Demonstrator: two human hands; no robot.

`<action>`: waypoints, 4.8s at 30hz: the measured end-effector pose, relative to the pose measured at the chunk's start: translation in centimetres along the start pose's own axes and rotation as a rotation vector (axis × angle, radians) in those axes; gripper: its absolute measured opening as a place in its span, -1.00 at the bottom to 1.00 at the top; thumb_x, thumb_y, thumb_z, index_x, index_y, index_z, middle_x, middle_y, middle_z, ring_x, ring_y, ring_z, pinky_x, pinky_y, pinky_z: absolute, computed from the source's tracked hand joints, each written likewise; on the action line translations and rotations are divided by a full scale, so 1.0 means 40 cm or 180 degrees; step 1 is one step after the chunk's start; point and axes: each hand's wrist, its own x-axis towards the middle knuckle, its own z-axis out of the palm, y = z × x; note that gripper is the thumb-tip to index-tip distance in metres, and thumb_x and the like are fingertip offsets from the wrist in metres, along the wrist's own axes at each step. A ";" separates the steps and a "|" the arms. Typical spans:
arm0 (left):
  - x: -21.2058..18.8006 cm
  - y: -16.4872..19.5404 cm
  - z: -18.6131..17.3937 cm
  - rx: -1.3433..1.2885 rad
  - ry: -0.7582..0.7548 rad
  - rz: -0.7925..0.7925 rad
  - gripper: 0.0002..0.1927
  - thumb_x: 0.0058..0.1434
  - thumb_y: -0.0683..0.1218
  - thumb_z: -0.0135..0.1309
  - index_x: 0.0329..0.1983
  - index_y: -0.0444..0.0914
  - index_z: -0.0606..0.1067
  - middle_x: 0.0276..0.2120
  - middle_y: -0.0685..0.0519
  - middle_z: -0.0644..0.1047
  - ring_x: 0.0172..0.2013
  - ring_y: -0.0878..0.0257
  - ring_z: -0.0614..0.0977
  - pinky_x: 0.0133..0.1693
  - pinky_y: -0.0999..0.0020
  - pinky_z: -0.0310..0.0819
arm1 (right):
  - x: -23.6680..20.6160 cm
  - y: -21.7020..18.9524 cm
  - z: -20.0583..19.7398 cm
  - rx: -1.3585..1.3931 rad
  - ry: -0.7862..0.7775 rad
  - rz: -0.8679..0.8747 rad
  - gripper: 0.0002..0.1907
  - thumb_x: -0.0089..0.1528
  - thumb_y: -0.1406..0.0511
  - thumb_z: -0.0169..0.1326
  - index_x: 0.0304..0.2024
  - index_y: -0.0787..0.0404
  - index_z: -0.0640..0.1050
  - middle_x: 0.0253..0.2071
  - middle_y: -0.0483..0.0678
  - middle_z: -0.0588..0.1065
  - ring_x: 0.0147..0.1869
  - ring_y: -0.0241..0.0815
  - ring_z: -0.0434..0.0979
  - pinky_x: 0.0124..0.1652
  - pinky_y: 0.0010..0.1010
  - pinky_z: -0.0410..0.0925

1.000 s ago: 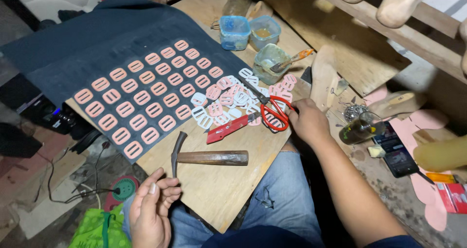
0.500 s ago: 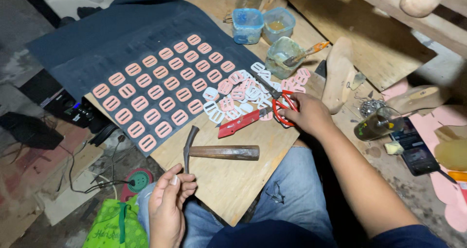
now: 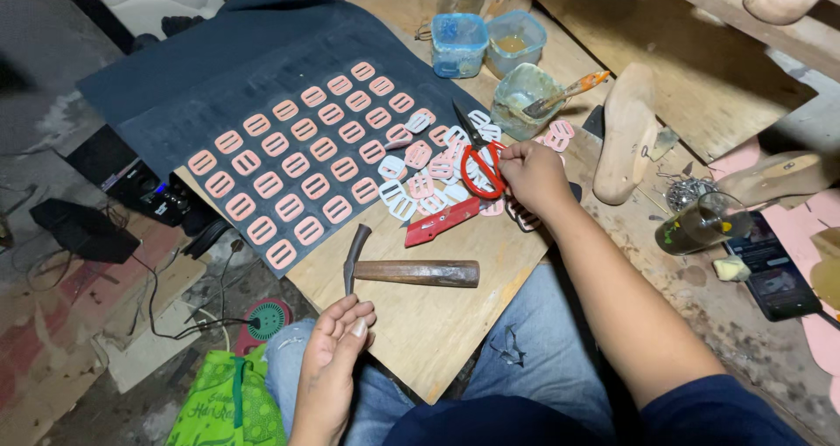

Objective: The person shapes small pink and white plastic shoe parts using a hammer and a curved metal tool on a wooden board. They trim edges with a utility knife and scissors, then place the finished pieces on the table.

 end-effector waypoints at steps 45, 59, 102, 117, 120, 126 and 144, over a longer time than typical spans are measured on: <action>0.045 -0.042 -0.037 0.0407 0.0636 0.0771 -0.74 0.29 -0.30 0.07 0.04 -0.42 0.49 -0.29 -0.03 0.62 -0.39 0.39 0.54 -0.34 0.52 0.41 | -0.051 -0.180 0.055 -0.2280 0.0173 -0.2278 -0.65 0.16 0.14 0.30 -0.12 0.23 0.64 -0.20 0.19 0.49 -0.06 0.26 0.48 -0.09 0.02 0.34; 0.052 0.045 -0.011 0.2708 0.0903 0.1892 -0.64 0.10 -0.20 0.21 -0.01 -0.30 0.50 0.01 -0.11 0.53 -0.08 -0.10 0.61 -0.09 0.16 0.52 | -0.168 -0.179 0.077 -0.1937 -0.1205 -0.2727 -0.61 0.12 0.21 0.31 -0.05 0.22 0.59 -0.20 0.05 0.53 -0.10 0.11 0.55 -0.14 -0.13 0.39; 0.131 0.007 -0.020 0.2857 0.0805 0.2418 -0.75 0.08 -0.12 0.29 -0.18 -0.27 0.63 -0.07 -0.06 0.65 -0.10 0.03 0.69 -0.04 0.24 0.58 | -0.350 -0.155 0.283 0.0286 -0.1544 -0.0690 -0.60 0.22 0.23 0.19 0.05 0.31 0.54 -0.10 -0.04 0.62 -0.02 -0.30 0.59 -0.01 -0.46 0.42; 0.127 0.012 -0.022 0.2671 0.0711 0.2292 -0.76 0.08 -0.12 0.28 -0.17 -0.27 0.64 -0.07 -0.04 0.65 -0.11 0.06 0.70 -0.06 0.27 0.59 | -0.369 -0.163 0.302 0.0101 -0.1435 -0.1152 -0.65 0.22 0.24 0.21 0.00 0.30 0.58 -0.15 0.01 0.65 -0.12 -0.24 0.66 -0.08 -0.44 0.47; 0.125 0.017 -0.020 0.2679 0.0700 0.2310 -0.76 0.09 -0.13 0.27 -0.17 -0.28 0.64 -0.06 -0.05 0.65 -0.11 0.05 0.69 -0.06 0.27 0.59 | -0.374 -0.179 0.303 0.0051 -0.1432 -0.1281 -0.69 0.23 0.24 0.19 -0.03 0.28 0.60 -0.18 0.00 0.65 -0.14 -0.25 0.67 -0.10 -0.44 0.48; 0.121 0.023 -0.024 0.2682 0.0637 0.2443 -0.78 0.12 -0.14 0.26 -0.16 -0.29 0.62 -0.08 -0.05 0.64 -0.11 0.05 0.69 -0.06 0.28 0.60 | -0.356 -0.221 0.297 -0.0040 -0.1577 -0.1222 -0.76 0.23 0.24 0.16 -0.14 0.26 0.63 -0.26 -0.02 0.65 -0.21 -0.26 0.68 -0.15 -0.44 0.49; 0.117 0.028 0.002 0.2798 0.0860 0.2300 -0.80 0.14 -0.14 0.26 -0.17 -0.26 0.59 -0.12 0.00 0.62 -0.13 0.05 0.68 -0.11 0.25 0.59 | -0.338 -0.236 0.270 -0.0378 -0.1860 -0.0867 -0.77 0.21 0.21 0.16 -0.19 0.24 0.63 -0.34 -0.05 0.63 -0.26 -0.28 0.62 -0.21 -0.41 0.46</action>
